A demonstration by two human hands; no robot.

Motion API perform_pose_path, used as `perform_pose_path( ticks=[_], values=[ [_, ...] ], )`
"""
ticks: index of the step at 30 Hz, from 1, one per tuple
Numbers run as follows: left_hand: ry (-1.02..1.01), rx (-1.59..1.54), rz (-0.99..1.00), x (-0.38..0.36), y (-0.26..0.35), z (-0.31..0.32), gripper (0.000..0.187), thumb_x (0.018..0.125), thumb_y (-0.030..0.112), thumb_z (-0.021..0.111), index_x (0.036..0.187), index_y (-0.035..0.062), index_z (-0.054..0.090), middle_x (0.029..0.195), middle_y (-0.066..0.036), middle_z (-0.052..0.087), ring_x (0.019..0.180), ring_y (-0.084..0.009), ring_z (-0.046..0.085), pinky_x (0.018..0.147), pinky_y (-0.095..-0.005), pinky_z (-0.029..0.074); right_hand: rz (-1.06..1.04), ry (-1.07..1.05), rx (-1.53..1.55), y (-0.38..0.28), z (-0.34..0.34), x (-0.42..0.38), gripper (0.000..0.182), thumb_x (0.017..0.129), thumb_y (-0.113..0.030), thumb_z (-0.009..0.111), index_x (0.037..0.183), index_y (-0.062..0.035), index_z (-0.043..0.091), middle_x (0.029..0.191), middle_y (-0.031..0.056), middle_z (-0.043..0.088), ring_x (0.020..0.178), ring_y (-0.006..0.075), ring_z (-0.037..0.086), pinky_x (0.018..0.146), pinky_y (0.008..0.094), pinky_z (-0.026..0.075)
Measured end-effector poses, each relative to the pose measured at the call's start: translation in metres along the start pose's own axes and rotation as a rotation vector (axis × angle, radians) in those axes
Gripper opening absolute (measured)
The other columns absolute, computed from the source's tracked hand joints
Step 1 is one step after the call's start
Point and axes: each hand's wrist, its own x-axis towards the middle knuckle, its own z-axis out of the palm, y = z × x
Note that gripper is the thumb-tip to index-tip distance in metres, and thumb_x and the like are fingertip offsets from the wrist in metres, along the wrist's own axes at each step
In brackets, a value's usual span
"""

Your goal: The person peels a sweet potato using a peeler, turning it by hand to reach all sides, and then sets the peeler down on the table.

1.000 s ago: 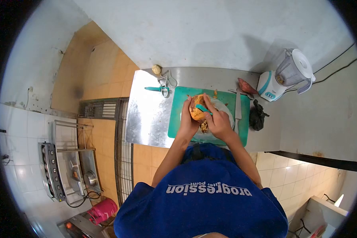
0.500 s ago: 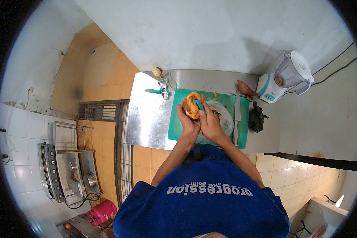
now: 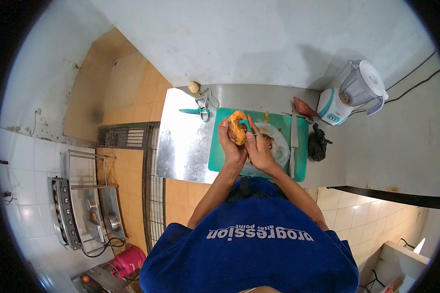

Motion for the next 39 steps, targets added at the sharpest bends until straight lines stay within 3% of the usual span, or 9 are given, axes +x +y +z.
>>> perform_pose_path(
  ticks=[4,7,9,13,19,24,30,36,39],
  values=[
    [0.068,0.115,0.096,0.0,-0.002,0.005,0.033,0.103,0.034,0.049,0.119,0.0044,0.049,0.111,-0.01,0.058,0.102,-0.0212,0.062,0.091,-0.0372,0.054,0.029,0.068,-0.064,-0.001,0.0,0.0,0.054,0.109,-0.03,0.036,0.157,-0.0049,0.032,0.114,0.029,0.068,0.102,0.0438,0.066,0.093,0.0475,0.048],
    [0.056,0.112,0.097,0.003,-0.003,-0.002,0.033,0.104,0.033,0.05,0.119,0.0041,0.048,0.111,-0.011,0.057,0.102,-0.0214,0.061,0.091,-0.0376,0.054,0.027,0.109,-0.044,0.013,0.006,0.003,0.052,0.109,-0.028,0.037,0.156,-0.0054,0.034,0.099,0.0235,0.069,0.088,0.0358,0.067,0.085,0.0441,0.05],
    [0.051,0.102,0.088,0.006,-0.005,-0.005,0.032,0.103,0.033,0.05,0.118,0.0043,0.049,0.111,-0.01,0.057,0.102,-0.0212,0.061,0.091,-0.0374,0.054,0.23,0.005,0.265,0.013,0.007,0.003,0.052,0.109,-0.028,0.038,0.156,-0.0061,0.034,0.08,0.0139,0.061,0.07,0.0244,0.059,0.074,0.0391,0.05],
    [0.09,0.117,0.106,0.009,-0.003,-0.005,0.04,0.103,0.044,0.046,0.12,0.0079,0.052,0.11,-0.008,0.061,0.104,-0.0207,0.062,0.093,-0.0372,0.052,0.178,-0.043,0.242,0.002,0.003,0.0,0.052,0.109,-0.029,0.039,0.154,-0.0039,0.037,0.072,0.0074,0.051,0.062,0.0175,0.048,0.067,0.0358,0.048],
    [0.114,0.132,0.089,0.005,-0.004,-0.003,0.034,0.103,0.039,0.049,0.116,0.0072,0.052,0.11,-0.008,0.059,0.103,-0.0212,0.062,0.091,-0.038,0.054,0.01,0.145,0.009,0.028,0.014,0.004,0.052,0.109,-0.029,0.038,0.154,-0.0012,0.037,0.075,0.0112,0.057,0.068,0.0203,0.054,0.072,0.0374,0.049],
    [0.102,-0.006,0.011,0.008,-0.003,-0.001,0.028,0.103,0.034,0.05,0.113,0.0075,0.051,0.108,-0.007,0.058,0.1,-0.0198,0.062,0.089,-0.0374,0.055,0.284,-0.065,0.218,0.009,0.0,0.002,0.053,0.109,-0.03,0.038,0.153,-0.0009,0.038,0.11,0.0284,0.067,0.098,0.0361,0.067,0.09,0.0441,0.049],
    [0.109,0.003,-0.029,0.001,0.004,0.012,0.04,0.104,0.045,0.043,0.117,0.009,0.056,0.107,-0.006,0.062,0.098,-0.0201,0.064,0.087,-0.0374,0.054,-0.081,0.06,-0.119,0.011,0.002,0.001,0.055,0.109,-0.035,0.039,0.153,-0.0014,0.037,0.105,0.0296,0.068,0.095,0.0405,0.068,0.088,0.0457,0.05],
    [0.141,-0.037,-0.064,0.0,0.004,0.014,0.03,0.105,0.037,0.045,0.112,0.0093,0.055,0.105,-0.006,0.061,0.099,-0.0194,0.064,0.088,-0.0369,0.054,0.188,0.016,0.213,0.037,0.008,0.007,0.055,0.109,-0.036,0.036,0.152,-0.0025,0.038,0.11,0.0303,0.067,0.105,0.0467,0.065,0.094,0.0465,0.048],
    [0.092,-0.021,-0.045,-0.001,0.003,0.009,0.03,0.105,0.037,0.044,0.111,0.0097,0.055,0.107,-0.005,0.061,0.099,-0.0188,0.064,0.088,-0.0367,0.054,0.023,0.038,0.009,0.012,0.0,-0.001,0.052,0.108,-0.036,0.038,0.146,-0.0011,0.045,0.103,0.0292,0.067,0.096,0.0439,0.066,0.089,0.0463,0.049]
  ],
)
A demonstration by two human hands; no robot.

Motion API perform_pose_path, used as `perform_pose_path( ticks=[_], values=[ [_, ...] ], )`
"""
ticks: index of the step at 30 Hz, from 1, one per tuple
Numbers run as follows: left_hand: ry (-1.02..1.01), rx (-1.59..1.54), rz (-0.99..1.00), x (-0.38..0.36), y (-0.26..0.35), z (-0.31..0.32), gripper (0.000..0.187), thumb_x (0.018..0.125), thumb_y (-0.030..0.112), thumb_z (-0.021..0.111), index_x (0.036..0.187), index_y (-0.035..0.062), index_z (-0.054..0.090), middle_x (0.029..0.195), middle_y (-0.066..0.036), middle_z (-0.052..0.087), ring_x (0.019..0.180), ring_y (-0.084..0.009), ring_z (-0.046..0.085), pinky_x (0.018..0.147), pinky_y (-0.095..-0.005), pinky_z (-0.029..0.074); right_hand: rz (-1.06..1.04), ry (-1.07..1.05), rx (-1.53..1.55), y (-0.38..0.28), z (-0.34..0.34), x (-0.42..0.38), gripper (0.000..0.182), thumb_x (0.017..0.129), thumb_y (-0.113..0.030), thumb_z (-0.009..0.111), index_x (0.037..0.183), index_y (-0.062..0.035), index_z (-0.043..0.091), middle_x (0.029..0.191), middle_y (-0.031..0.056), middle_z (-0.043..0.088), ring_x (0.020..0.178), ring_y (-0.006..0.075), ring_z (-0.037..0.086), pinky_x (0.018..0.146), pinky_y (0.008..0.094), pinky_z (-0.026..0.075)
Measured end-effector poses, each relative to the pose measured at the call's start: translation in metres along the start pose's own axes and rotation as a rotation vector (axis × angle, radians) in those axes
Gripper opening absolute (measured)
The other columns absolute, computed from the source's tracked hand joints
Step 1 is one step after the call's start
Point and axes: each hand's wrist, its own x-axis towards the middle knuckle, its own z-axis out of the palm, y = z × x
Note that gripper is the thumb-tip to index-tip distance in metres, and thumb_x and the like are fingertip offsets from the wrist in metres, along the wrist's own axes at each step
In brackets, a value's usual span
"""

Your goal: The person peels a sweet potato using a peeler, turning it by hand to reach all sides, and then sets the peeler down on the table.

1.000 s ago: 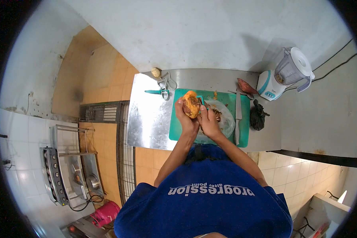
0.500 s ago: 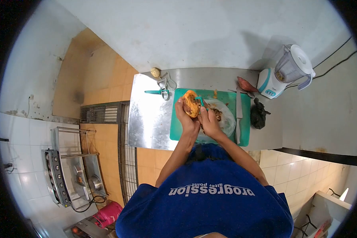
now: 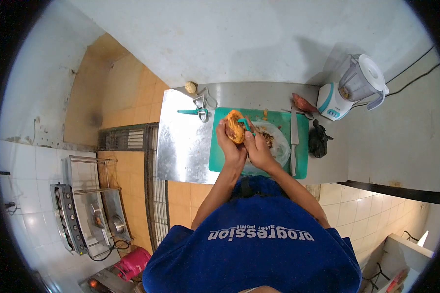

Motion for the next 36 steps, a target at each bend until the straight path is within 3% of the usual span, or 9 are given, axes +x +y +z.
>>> perform_pose_path(
  ticks=[7,10,12,15,19,21,27,34,36],
  values=[
    [-0.006,0.268,0.23,-0.003,-0.004,0.001,0.035,0.105,0.037,0.046,0.121,0.0056,0.048,0.111,-0.01,0.059,0.102,-0.0221,0.062,0.09,-0.0385,0.053,0.143,0.01,-0.029,0.003,-0.005,0.01,0.054,0.109,-0.033,0.039,0.152,-0.0013,0.038,0.084,0.0207,0.062,0.075,0.0313,0.06,0.077,0.0417,0.05],
    [-0.011,0.283,0.256,0.001,-0.004,0.003,0.035,0.105,0.035,0.048,0.121,0.0043,0.047,0.111,-0.011,0.059,0.103,-0.0222,0.062,0.091,-0.0379,0.053,0.37,-0.07,0.404,0.0,-0.001,0.004,0.052,0.109,-0.031,0.039,0.15,-0.0001,0.041,0.08,0.0165,0.06,0.075,0.022,0.059,0.073,0.0359,0.049],
    [-0.012,0.295,0.269,-0.001,-0.002,0.003,0.035,0.104,0.034,0.049,0.121,0.0037,0.047,0.112,-0.012,0.059,0.103,-0.022,0.062,0.091,-0.0372,0.053,0.137,-0.057,0.282,-0.002,0.001,0.001,0.044,0.111,-0.039,0.036,0.122,-0.0001,0.055,0.071,0.003,0.053,0.068,0.0156,0.049,0.065,0.0351,0.044],
    [-0.059,0.353,0.307,0.0,0.001,0.004,0.034,0.104,0.032,0.049,0.12,0.0022,0.048,0.111,-0.012,0.059,0.103,-0.0216,0.062,0.091,-0.0368,0.053,-0.059,0.064,0.02,-0.008,0.001,0.001,0.045,0.111,-0.038,0.035,0.12,0.0009,0.055,0.078,0.0016,0.055,0.068,0.0138,0.049,0.063,0.0348,0.042],
    [-0.052,0.411,0.344,0.002,-0.005,-0.003,0.033,0.103,0.031,0.049,0.118,0.0011,0.051,0.112,-0.012,0.059,0.102,-0.0214,0.062,0.09,-0.0368,0.054,0.102,0.027,-0.093,0.007,-0.004,0.013,0.049,0.111,-0.037,0.035,0.134,0.0041,0.051,0.089,0.0063,0.06,0.077,0.0136,0.054,0.072,0.0334,0.046],
    [-0.036,0.402,0.353,0.001,-0.005,-0.002,0.033,0.103,0.031,0.049,0.118,0.0012,0.051,0.113,-0.012,0.059,0.102,-0.0214,0.062,0.09,-0.037,0.054,0.168,0.008,0.076,0.01,0.0,0.009,0.051,0.109,-0.032,0.038,0.148,0.0006,0.044,0.069,0.0111,0.054,0.065,0.0226,0.054,0.065,0.0405,0.045],
    [-0.043,0.365,0.29,-0.001,0.002,0.001,0.034,0.104,0.034,0.048,0.12,0.0041,0.052,0.114,-0.012,0.06,0.104,-0.022,0.062,0.09,-0.0371,0.054,-0.072,-0.016,0.002,0.003,-0.01,0.004,0.054,0.11,-0.032,0.036,0.153,0.0002,0.037,0.069,0.0073,0.053,0.065,0.0198,0.052,0.063,0.0384,0.044],
    [-0.056,0.221,0.113,0.0,0.001,-0.001,0.037,0.104,0.039,0.045,0.119,0.0063,0.052,0.111,-0.008,0.062,0.103,-0.0197,0.063,0.09,-0.0363,0.054,0.038,-0.206,0.135,0.012,-0.019,0.005,0.061,0.109,-0.034,0.037,0.159,-0.0026,0.023,0.068,0.0079,0.054,0.064,0.0234,0.054,0.065,0.0408,0.045],
    [-0.057,0.177,0.06,-0.001,0.005,0.003,0.037,0.103,0.039,0.045,0.119,0.0068,0.053,0.111,-0.008,0.062,0.102,-0.0193,0.063,0.089,-0.0363,0.054,-0.514,0.067,-0.11,0.009,-0.012,0.012,0.059,0.109,-0.032,0.038,0.158,-0.0016,0.027,0.07,0.009,0.059,0.063,0.0281,0.058,0.065,0.0419,0.045]
  ],
)
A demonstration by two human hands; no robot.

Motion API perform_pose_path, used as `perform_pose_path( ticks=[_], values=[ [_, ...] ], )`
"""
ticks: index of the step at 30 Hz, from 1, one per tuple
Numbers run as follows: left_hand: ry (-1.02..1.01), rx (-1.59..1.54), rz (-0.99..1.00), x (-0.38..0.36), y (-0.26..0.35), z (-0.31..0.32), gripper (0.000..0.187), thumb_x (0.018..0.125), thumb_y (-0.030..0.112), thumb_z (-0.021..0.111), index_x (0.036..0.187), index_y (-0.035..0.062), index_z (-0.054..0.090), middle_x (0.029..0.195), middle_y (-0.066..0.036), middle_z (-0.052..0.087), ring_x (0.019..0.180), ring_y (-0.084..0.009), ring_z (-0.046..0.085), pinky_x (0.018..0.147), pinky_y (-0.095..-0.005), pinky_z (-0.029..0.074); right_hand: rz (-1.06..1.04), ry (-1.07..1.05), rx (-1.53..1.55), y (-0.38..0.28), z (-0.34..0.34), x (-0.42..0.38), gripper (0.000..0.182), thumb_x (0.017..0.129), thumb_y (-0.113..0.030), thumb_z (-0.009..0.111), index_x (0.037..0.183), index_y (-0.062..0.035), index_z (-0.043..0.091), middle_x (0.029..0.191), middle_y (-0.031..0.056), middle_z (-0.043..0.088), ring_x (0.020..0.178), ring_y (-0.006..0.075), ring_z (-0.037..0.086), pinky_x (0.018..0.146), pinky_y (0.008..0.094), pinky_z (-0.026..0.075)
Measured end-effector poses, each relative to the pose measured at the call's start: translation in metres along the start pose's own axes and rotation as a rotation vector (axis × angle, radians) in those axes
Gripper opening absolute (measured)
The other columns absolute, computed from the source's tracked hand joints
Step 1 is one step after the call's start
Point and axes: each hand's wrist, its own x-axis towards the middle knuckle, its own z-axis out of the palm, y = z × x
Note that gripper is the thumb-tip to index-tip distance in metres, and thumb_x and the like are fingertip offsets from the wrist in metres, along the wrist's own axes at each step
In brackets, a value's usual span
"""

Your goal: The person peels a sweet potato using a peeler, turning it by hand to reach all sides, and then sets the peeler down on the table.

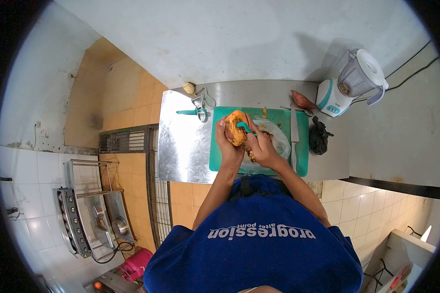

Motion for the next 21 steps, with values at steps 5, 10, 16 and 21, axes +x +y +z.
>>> perform_pose_path(
  ticks=[5,10,16,21],
  values=[
    [0.045,-0.072,-0.126,0.003,0.003,-0.002,0.037,0.101,0.04,0.046,0.115,0.0076,0.056,0.108,-0.008,0.065,0.101,-0.0209,0.065,0.087,-0.0378,0.055,0.4,-0.154,-0.048,-0.011,-0.009,-0.001,0.054,0.108,-0.031,0.04,0.152,0.0006,0.037,0.071,0.0184,0.062,0.068,0.0349,0.063,0.067,0.0453,0.047],
    [0.025,-0.077,-0.178,-0.001,0.005,-0.012,0.037,0.101,0.04,0.048,0.117,0.0077,0.057,0.112,-0.008,0.065,0.103,-0.0219,0.065,0.09,-0.0386,0.054,0.346,0.012,-0.087,0.011,0.001,0.001,0.051,0.108,-0.03,0.041,0.15,-0.0007,0.042,0.069,0.0205,0.058,0.067,0.0343,0.061,0.067,0.0467,0.046],
    [-0.038,-0.072,-0.289,-0.007,0.024,0.011,0.032,0.101,0.038,0.053,0.112,0.0083,0.058,0.11,-0.006,0.065,0.101,-0.0183,0.066,0.088,-0.0355,0.055,0.66,-0.174,0.112,-0.003,-0.026,0.006,0.052,0.107,-0.03,0.042,0.152,-0.004,0.041,0.083,0.0227,0.067,0.077,0.042,0.065,0.075,0.0498,0.048],
    [-0.009,-0.018,-0.316,-0.001,0.013,0.0,0.03,0.1,0.036,0.055,0.11,0.008,0.059,0.105,-0.006,0.066,0.096,-0.0178,0.066,0.083,-0.0358,0.055,0.207,-0.231,-0.281,-0.016,-0.033,0.002,0.055,0.105,-0.026,0.044,0.156,-0.0069,0.034,0.081,0.0232,0.065,0.07,0.0405,0.062,0.066,0.043,0.047]
  ],
)
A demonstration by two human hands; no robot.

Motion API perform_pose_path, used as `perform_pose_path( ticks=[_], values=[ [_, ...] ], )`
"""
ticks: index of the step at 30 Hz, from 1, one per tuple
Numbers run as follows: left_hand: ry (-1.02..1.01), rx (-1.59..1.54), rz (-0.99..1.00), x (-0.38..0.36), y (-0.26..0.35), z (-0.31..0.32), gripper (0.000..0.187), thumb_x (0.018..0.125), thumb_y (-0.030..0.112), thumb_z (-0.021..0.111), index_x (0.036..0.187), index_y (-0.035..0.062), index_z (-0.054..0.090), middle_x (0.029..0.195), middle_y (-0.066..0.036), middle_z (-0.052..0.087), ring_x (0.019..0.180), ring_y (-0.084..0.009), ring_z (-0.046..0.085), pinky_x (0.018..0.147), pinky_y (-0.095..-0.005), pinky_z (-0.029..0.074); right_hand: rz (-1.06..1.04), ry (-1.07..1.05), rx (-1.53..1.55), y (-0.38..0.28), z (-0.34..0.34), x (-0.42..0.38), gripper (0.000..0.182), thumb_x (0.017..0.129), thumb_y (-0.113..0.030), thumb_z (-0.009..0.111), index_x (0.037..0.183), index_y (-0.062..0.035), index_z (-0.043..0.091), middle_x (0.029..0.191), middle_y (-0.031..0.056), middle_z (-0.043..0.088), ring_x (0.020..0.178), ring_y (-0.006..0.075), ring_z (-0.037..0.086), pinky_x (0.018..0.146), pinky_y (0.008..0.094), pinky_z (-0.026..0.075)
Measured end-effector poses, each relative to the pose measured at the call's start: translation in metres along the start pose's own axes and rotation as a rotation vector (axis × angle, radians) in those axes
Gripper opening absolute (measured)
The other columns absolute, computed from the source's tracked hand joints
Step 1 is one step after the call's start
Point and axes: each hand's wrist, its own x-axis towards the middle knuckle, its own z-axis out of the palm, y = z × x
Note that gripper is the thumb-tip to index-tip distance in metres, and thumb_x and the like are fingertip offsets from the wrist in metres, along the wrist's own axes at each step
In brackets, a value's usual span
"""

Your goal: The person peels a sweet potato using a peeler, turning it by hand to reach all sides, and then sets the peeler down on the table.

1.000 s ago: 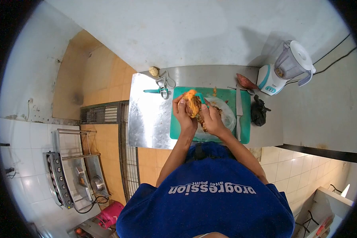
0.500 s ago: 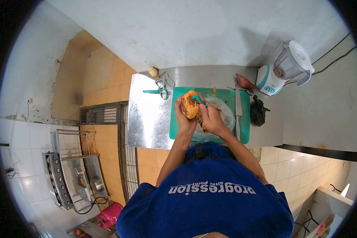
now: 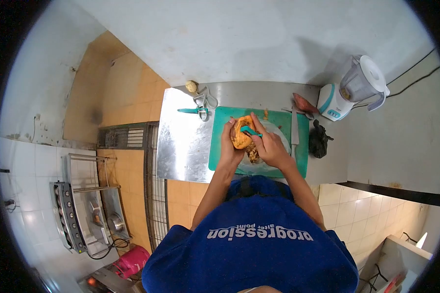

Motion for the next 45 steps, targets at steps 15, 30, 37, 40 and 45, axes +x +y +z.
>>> perform_pose_path(
  ticks=[15,30,37,40,45],
  values=[
    [0.05,0.114,-0.005,0.003,-0.001,-0.006,0.037,0.101,0.039,0.054,0.11,0.0037,0.061,0.102,-0.009,0.068,0.091,-0.0186,0.068,0.079,-0.0369,0.056,0.06,-0.081,-0.049,0.0,-0.007,0.002,0.051,0.107,-0.029,0.04,0.155,-0.01,0.037,0.093,0.0299,0.067,0.081,0.0447,0.065,0.076,0.0471,0.049],
    [0.103,-0.062,-0.131,0.01,-0.005,-0.008,0.038,0.1,0.04,0.043,0.113,0.0096,0.062,0.106,-0.008,0.069,0.096,-0.0245,0.068,0.086,-0.0417,0.056,0.129,-0.065,-0.076,0.002,0.002,0.004,0.054,0.105,-0.03,0.044,0.155,-0.0111,0.039,0.07,0.0236,0.063,0.062,0.0419,0.06,0.063,0.0487,0.046],
    [0.124,-0.103,-0.139,0.011,-0.007,-0.012,0.038,0.1,0.039,0.043,0.113,0.0092,0.062,0.104,-0.008,0.069,0.093,-0.0228,0.068,0.081,-0.0412,0.057,0.141,-0.046,-0.099,0.006,0.007,0.005,0.059,0.101,-0.033,0.048,0.155,-0.0124,0.037,0.071,0.0262,0.065,0.069,0.0471,0.065,0.069,0.0536,0.053],
    [0.146,-0.104,-0.119,0.017,-0.008,-0.021,0.037,0.1,0.04,0.043,0.113,0.0097,0.061,0.104,-0.007,0.069,0.092,-0.0219,0.068,0.081,-0.0402,0.057,0.121,-0.111,-0.057,-0.009,0.005,0.0,0.06,0.101,-0.033,0.048,0.155,-0.009,0.036,0.066,0.0246,0.063,0.066,0.0458,0.064,0.068,0.0528,0.052],
    [0.124,-0.021,-0.083,0.0,-0.005,-0.005,0.033,0.101,0.039,0.044,0.109,0.0113,0.06,0.103,-0.007,0.067,0.092,-0.0214,0.067,0.079,-0.0387,0.057,0.157,-0.009,-0.103,0.014,0.005,0.009,0.059,0.102,-0.031,0.047,0.156,-0.0109,0.037,0.06,0.0213,0.056,0.057,0.0426,0.057,0.063,0.0504,0.046]
  ],
)
